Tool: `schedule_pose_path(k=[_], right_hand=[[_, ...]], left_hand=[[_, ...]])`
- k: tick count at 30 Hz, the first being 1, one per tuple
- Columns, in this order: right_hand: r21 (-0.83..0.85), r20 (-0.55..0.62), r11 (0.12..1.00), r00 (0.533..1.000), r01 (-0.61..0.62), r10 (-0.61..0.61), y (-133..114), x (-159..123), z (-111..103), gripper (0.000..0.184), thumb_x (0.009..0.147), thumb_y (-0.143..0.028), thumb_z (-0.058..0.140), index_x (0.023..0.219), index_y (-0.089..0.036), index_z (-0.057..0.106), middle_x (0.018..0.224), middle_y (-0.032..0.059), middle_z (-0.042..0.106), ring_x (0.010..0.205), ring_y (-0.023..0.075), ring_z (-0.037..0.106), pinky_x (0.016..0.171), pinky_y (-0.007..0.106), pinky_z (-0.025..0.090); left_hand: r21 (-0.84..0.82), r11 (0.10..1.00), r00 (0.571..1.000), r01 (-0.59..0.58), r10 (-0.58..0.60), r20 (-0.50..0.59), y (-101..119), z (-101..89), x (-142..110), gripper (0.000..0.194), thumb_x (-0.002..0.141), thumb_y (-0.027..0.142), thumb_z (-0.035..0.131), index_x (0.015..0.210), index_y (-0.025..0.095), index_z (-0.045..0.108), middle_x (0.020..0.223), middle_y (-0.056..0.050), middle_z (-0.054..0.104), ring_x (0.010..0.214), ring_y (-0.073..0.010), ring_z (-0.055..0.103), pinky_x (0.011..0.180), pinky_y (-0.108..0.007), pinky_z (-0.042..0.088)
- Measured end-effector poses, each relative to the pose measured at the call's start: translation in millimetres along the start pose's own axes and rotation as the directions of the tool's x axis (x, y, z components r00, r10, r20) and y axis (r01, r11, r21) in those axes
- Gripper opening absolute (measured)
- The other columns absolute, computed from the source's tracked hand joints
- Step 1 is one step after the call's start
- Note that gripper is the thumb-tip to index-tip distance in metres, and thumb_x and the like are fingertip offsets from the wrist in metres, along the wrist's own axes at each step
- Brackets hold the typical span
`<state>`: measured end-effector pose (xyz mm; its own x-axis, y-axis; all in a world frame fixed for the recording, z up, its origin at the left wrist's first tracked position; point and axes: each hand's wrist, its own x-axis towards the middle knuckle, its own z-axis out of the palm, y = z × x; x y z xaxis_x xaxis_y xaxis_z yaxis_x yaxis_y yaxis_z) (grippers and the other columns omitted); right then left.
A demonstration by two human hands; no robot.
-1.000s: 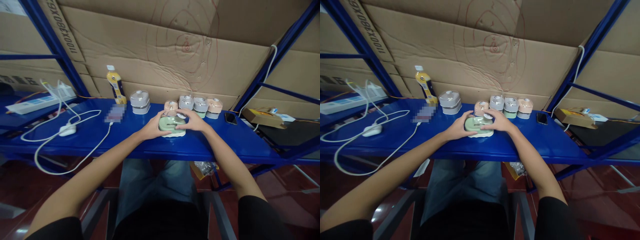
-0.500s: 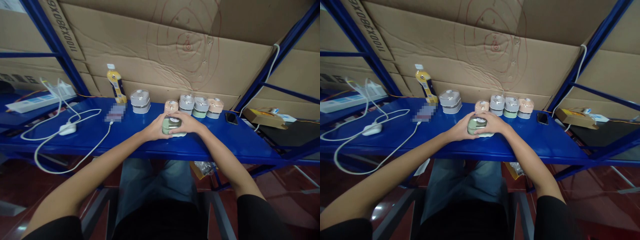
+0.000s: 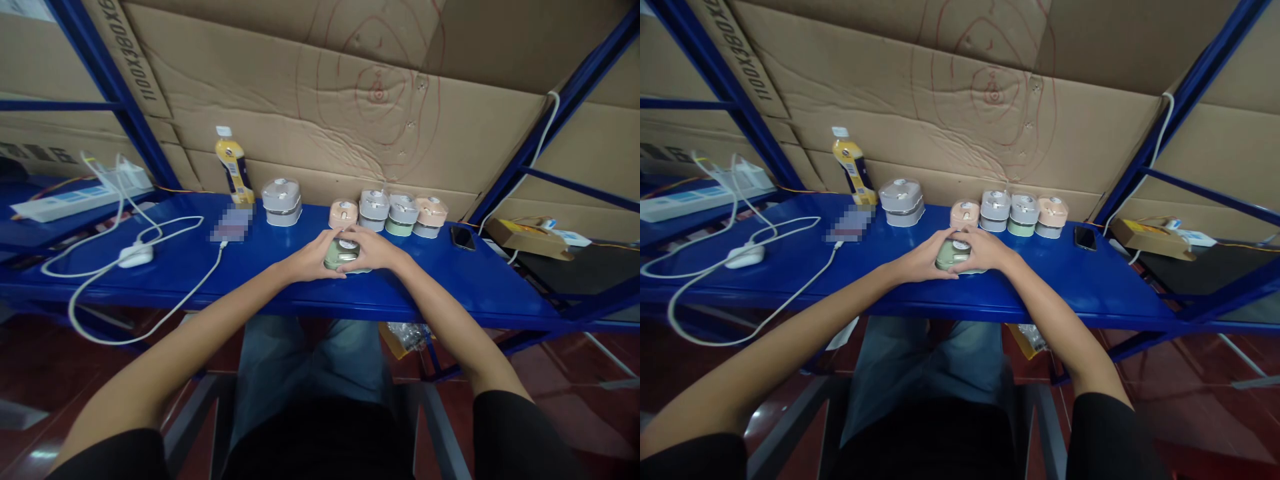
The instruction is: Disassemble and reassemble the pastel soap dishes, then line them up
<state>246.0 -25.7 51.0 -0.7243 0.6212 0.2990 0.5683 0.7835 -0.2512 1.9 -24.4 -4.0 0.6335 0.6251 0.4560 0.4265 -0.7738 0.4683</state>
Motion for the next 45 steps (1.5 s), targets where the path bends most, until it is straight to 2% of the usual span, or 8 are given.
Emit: schedule_pose_path(k=[6, 14, 21, 26, 30, 37, 41, 45], right_hand=[[0.1, -0.034, 0.995, 0.999, 0.01, -0.007, 6.3, -2.8, 4.9, 0.094, 0.074, -0.065, 0.096, 0.154, -0.028, 0.067, 0.141, 0.0127, 0.069, 0.131, 0.0367, 0.068, 0.117, 0.054, 0.053], [0.148, -0.087, 0.988, 0.996, 0.033, -0.02, 13.2, -5.8, 10.8, 0.089, 0.074, -0.065, 0.096, 0.152, -0.03, 0.069, 0.138, 0.0103, 0.073, 0.129, 0.0358, 0.07, 0.116, 0.053, 0.054], [0.123, -0.141, 0.992, 0.989, -0.019, 0.037, 17.3, -5.3, 20.7, 0.105, 0.071, -0.075, 0.095, 0.156, -0.024, 0.062, 0.149, 0.0165, 0.065, 0.143, 0.0397, 0.062, 0.125, 0.058, 0.048], [0.018, -0.238, 0.996, 0.967, -0.09, 0.091, 5.6, -1.2, 27.4, 0.084, 0.083, -0.07, 0.088, 0.149, -0.024, 0.064, 0.149, 0.0162, 0.063, 0.141, 0.0387, 0.062, 0.119, 0.058, 0.053], [-0.019, -0.292, 0.995, 0.952, -0.098, 0.089, -0.2, -2.3, 28.2, 0.054, 0.098, -0.058, 0.078, 0.139, -0.024, 0.069, 0.138, 0.0136, 0.068, 0.124, 0.033, 0.07, 0.111, 0.054, 0.059], [-0.01, -0.298, 0.982, 0.938, -0.187, 0.175, 15.4, -7.6, 26.5, 0.043, 0.101, -0.054, 0.073, 0.128, -0.019, 0.073, 0.124, 0.0128, 0.072, 0.097, 0.0259, 0.072, 0.098, 0.048, 0.061], [0.007, -0.285, 0.981, 0.94, -0.192, 0.186, 15.5, -7.8, 25.4, 0.045, 0.101, -0.056, 0.072, 0.127, -0.019, 0.073, 0.124, 0.0134, 0.072, 0.099, 0.027, 0.072, 0.101, 0.049, 0.059], [0.021, -0.269, 0.98, 0.943, -0.198, 0.196, 14.7, -8.3, 24.6, 0.045, 0.102, -0.057, 0.071, 0.127, -0.019, 0.074, 0.123, 0.0133, 0.072, 0.099, 0.0268, 0.071, 0.099, 0.048, 0.059]], left_hand=[[0.008, 1.0, 0.999, 0.03, -0.029, -0.021, 5.8, -3.6, -9.4, 0.115, 0.08, 0.061, 0.091, 0.17, 0.021, 0.032, 0.166, -0.024, 0.05, 0.156, -0.0465, 0.049, 0.129, -0.063, 0.043], [0.025, 0.997, 0.996, 0.078, -0.077, -0.054, 5.6, -0.2, -9.3, 0.124, 0.073, 0.061, 0.096, 0.17, 0.02, 0.032, 0.169, -0.025, 0.048, 0.157, -0.047, 0.048, 0.128, -0.062, 0.043], [0.2, 0.973, 0.993, 0.112, -0.101, -0.065, 26.3, -18.0, -39.4, 0.088, 0.093, 0.059, 0.081, 0.167, 0.026, 0.044, 0.158, -0.018, 0.056, 0.145, -0.039, 0.061, 0.123, -0.055, 0.051], [0.564, 0.762, 0.946, 0.32, -0.23, -0.227, 63.3, -25.9, -67.7, 0.062, 0.102, 0.051, 0.073, 0.152, 0.016, 0.059, 0.159, -0.027, 0.052, 0.137, -0.0449, 0.065, 0.11, -0.055, 0.06], [0.704, 0.568, 0.896, 0.426, -0.375, -0.24, 78.2, -27.7, -51.3, 0.055, 0.105, 0.049, 0.069, 0.147, 0.015, 0.063, 0.142, -0.027, 0.063, 0.123, -0.0435, 0.07, 0.094, -0.048, 0.064], [0.71, 0.5, 0.845, 0.497, -0.464, -0.265, 42.8, -29.6, 16.1, 0.048, 0.107, 0.037, 0.063, 0.143, 0.005, 0.064, 0.138, -0.032, 0.064, 0.127, -0.0477, 0.067, 0.098, -0.052, 0.06], [0.595, 0.625, 0.857, 0.505, -0.444, -0.26, 8.6, -30.2, 42.2, 0.042, 0.103, 0.03, 0.064, 0.138, 0.006, 0.066, 0.141, -0.034, 0.063, 0.132, -0.0517, 0.062, 0.101, -0.058, 0.056], [0.46, 0.746, 0.873, 0.482, -0.364, -0.325, -12.0, -38.8, 51.9, 0.037, 0.103, 0.028, 0.054, 0.135, 0.014, 0.067, 0.133, -0.026, 0.067, 0.136, -0.0474, 0.058, 0.111, -0.063, 0.051]])
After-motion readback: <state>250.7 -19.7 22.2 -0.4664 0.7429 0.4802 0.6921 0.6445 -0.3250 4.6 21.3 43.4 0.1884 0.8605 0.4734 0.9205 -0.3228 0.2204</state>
